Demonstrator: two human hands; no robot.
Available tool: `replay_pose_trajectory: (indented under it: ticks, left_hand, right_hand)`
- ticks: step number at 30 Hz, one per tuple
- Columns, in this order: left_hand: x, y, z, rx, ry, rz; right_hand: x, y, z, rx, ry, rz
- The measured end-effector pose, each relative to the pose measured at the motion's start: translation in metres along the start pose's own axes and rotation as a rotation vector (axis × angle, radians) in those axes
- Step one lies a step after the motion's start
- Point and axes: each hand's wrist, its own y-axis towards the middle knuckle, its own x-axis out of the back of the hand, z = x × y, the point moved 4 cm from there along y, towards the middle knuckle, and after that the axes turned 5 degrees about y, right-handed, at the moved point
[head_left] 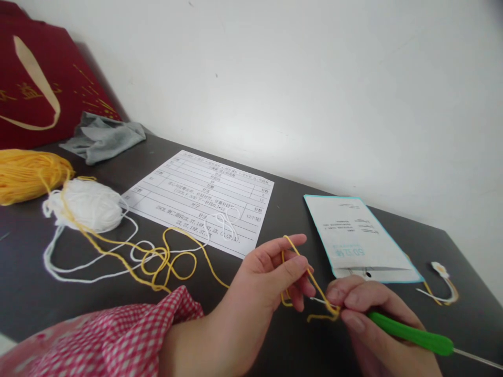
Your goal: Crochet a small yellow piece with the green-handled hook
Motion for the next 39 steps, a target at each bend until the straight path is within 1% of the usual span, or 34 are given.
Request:
replay_pose_trajectory:
  ticks: [3,7,11,14,16,18,20,21,22,23,25,26,27,29,31,33,34,35,36,37,38,39]
  left_hand:
    - [-0.001,-0.001,-0.004,-0.012,0.002,-0.002]
    - [0.0,-0.003,-0.011,-0.076,0.006,-0.033]
    - [-0.001,-0.003,-0.013,-0.123,0.024,-0.014]
    - [0.0,0.001,-0.013,-0.167,0.083,-0.013]
    - [0.002,0.006,-0.015,-0.159,0.214,-0.011]
    - [0.006,0.01,-0.02,-0.107,0.455,0.03]
    - [0.009,0.013,-0.032,-0.057,0.763,0.164]
    - [0.011,0.013,-0.04,-0.053,0.88,0.218]
    - [0.015,0.014,-0.051,-0.063,0.939,0.219]
    - [0.02,0.014,-0.062,-0.087,0.961,0.204]
    - [0.031,0.015,-0.083,-0.16,0.969,0.09]
    - [0.036,0.016,-0.092,-0.208,1.047,0.008]
    - [0.04,0.015,-0.097,-0.253,1.18,-0.043]
    - [0.042,0.013,-0.1,-0.302,1.292,-0.087]
    - [0.038,0.006,-0.099,-0.362,1.407,-0.125]
    - [0.027,-0.005,-0.099,-0.422,1.491,-0.14]
    - [0.019,-0.012,-0.101,-0.468,1.531,-0.119]
    - [0.006,-0.019,-0.102,-0.531,1.609,-0.007]
    - [-0.004,-0.025,-0.105,-0.574,1.643,0.059]
    - [-0.012,-0.03,-0.11,-0.55,1.636,0.073]
    - [-0.018,-0.034,-0.118,-0.536,1.576,0.008]
    - [-0.025,-0.038,-0.125,-0.56,1.543,-0.025]
  right_hand:
    - [-0.002,0.0,0.002,0.002,-0.005,0.019]
    - [-0.005,0.0,0.004,-0.01,0.003,0.054]
    - [-0.01,-0.001,0.004,-0.026,0.002,0.103]
    - [-0.01,-0.001,0.002,-0.07,0.024,0.091]
    - [-0.007,0.002,0.001,-0.107,0.043,0.096]
    - [-0.002,0.007,0.004,-0.113,0.058,0.154]
    - [0.004,0.012,0.011,-0.09,0.06,0.226]
    - [0.008,0.015,0.015,-0.082,0.053,0.237]
    - [0.012,0.017,0.019,-0.074,0.046,0.242]
    - [0.015,0.018,0.022,-0.074,0.036,0.241]
    - [0.018,0.019,0.027,-0.06,0.03,0.252]
    - [0.019,0.02,0.029,-0.053,0.028,0.263]
    - [0.019,0.02,0.031,-0.044,0.028,0.271]
    - [0.019,0.021,0.034,-0.013,0.036,0.277]
    - [0.019,0.025,0.039,0.018,0.042,0.281]
    - [0.019,0.03,0.049,0.066,0.048,0.298]
    - [0.019,0.032,0.055,0.088,0.044,0.31]
    - [0.019,0.035,0.063,0.109,0.043,0.325]
    - [0.018,0.037,0.071,0.125,0.046,0.338]
    - [0.018,0.039,0.079,0.132,0.054,0.343]
    - [0.017,0.041,0.086,0.134,0.069,0.351]
    - [0.016,0.043,0.093,0.132,0.086,0.361]
